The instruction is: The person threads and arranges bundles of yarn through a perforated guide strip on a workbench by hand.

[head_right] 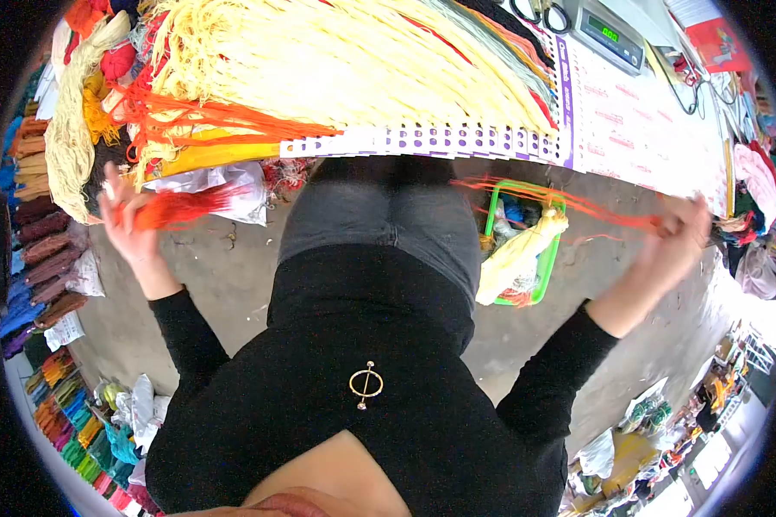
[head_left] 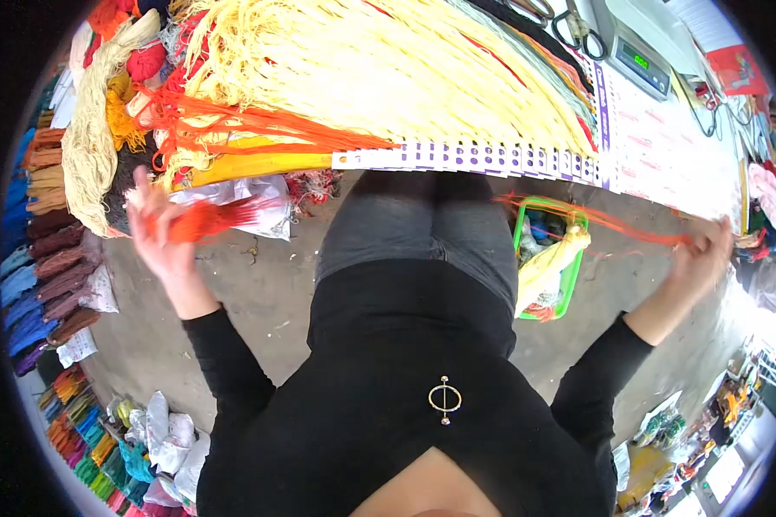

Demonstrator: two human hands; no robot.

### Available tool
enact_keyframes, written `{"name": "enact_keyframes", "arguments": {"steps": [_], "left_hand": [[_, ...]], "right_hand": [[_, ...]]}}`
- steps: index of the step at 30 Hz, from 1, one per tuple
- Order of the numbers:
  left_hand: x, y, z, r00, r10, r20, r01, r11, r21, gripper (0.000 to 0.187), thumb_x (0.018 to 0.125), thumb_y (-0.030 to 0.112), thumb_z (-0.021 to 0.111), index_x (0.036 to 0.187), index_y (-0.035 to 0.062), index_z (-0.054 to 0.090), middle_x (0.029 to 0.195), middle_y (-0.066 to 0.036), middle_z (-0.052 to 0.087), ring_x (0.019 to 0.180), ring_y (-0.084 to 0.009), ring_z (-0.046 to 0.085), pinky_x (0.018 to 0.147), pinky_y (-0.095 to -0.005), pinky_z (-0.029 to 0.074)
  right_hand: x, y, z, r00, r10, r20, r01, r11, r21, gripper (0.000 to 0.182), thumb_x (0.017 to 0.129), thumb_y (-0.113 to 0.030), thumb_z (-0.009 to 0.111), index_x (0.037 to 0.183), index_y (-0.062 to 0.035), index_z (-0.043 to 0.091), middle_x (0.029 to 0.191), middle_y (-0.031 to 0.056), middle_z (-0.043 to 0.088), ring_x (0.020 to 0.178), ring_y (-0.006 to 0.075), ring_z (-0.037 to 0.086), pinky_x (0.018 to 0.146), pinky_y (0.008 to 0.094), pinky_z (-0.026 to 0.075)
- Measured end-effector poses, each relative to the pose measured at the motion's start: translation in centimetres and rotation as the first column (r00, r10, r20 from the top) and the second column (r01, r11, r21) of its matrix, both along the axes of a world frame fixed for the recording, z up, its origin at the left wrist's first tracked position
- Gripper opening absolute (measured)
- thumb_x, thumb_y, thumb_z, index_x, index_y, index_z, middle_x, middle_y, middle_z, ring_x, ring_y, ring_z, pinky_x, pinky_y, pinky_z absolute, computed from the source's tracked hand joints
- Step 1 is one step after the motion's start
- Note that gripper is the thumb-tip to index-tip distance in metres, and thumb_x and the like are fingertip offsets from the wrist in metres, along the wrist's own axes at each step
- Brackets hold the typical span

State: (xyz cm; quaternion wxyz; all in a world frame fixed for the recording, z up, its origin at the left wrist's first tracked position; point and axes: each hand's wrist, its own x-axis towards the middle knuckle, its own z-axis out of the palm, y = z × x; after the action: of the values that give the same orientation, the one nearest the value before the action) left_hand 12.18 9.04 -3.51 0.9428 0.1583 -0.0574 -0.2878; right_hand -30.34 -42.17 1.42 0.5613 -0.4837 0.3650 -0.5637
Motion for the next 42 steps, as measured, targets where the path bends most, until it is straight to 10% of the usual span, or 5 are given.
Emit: {"name": "enact_keyframes", "arguments": {"steps": [6, 11, 18, 35, 42], "left_hand": [[-7.6, -13.3, -1.4, 0.906, -0.413, -0.092, 0.397, 0.756, 0.520, 0.047, 0.096, 0.033, 0.040, 0.129, 0.0004, 0.042, 0.133, -0.016, 0.045, 0.068, -0.0102, 0.055, 0.060, -0.0229, 0.050], [-9.5, -17.4, -1.8, 0.709, -0.657, -0.256, 0.651, 0.469, 0.597, 0.053, 0.094, 0.040, 0.045, 0.132, 0.0033, 0.039, 0.135, -0.014, 0.042, 0.079, -0.0197, 0.064, 0.057, -0.0255, 0.053], [-9.2, -19.7, -3.1, 0.686, -0.672, -0.280, 0.603, 0.309, 0.735, 0.038, 0.090, 0.031, 0.055, 0.114, 0.0020, 0.054, 0.108, -0.010, 0.060, 0.064, -0.0125, 0.062, 0.042, -0.0209, 0.043], [-9.1, -20.0, -6.7, 0.785, -0.564, 0.256, -0.122, 0.265, 0.956, 0.021, 0.091, 0.022, 0.051, 0.088, 0.0030, 0.059, 0.069, -0.004, 0.062, 0.042, -0.0088, 0.050, 0.041, -0.0209, 0.039], [-9.6, -20.6, -4.6, 0.834, -0.551, -0.007, 0.161, 0.231, 0.960, 0.021, 0.090, 0.022, 0.052, 0.088, 0.0027, 0.060, 0.072, -0.005, 0.063, 0.040, -0.0079, 0.047, 0.037, -0.0201, 0.034]], "right_hand": [[15.1, 13.0, -6.9, 0.537, 0.693, -0.482, -0.719, 0.675, 0.169, 0.031, 0.089, -0.010, 0.055, 0.117, -0.0052, 0.043, 0.076, 0.0040, 0.062, 0.066, 0.0093, 0.057, 0.064, 0.0220, 0.046], [20.8, 16.5, -10.9, 0.396, 0.747, -0.534, -0.756, 0.595, 0.272, 0.014, 0.088, -0.012, 0.056, 0.092, 0.0000, 0.062, 0.067, 0.0032, 0.061, 0.055, 0.0083, 0.054, 0.053, 0.0224, 0.044], [21.6, 17.6, -11.0, 0.417, 0.458, -0.785, -0.632, 0.767, 0.112, 0.022, 0.084, -0.026, 0.055, 0.085, -0.0065, 0.066, 0.071, 0.0095, 0.065, 0.069, 0.0264, 0.063, 0.064, 0.0366, 0.048], [22.0, 17.1, -11.4, 0.337, 0.564, -0.754, -0.651, 0.718, 0.247, 0.025, 0.080, -0.030, 0.060, 0.092, -0.0084, 0.060, 0.070, 0.0048, 0.065, 0.070, 0.0213, 0.064, 0.063, 0.0329, 0.047], [21.9, 17.6, -11.0, 0.338, 0.493, -0.802, -0.677, 0.719, 0.156, 0.021, 0.082, -0.024, 0.061, 0.092, -0.0070, 0.057, 0.064, 0.0019, 0.062, 0.062, 0.0140, 0.060, 0.059, 0.0280, 0.044]]}}
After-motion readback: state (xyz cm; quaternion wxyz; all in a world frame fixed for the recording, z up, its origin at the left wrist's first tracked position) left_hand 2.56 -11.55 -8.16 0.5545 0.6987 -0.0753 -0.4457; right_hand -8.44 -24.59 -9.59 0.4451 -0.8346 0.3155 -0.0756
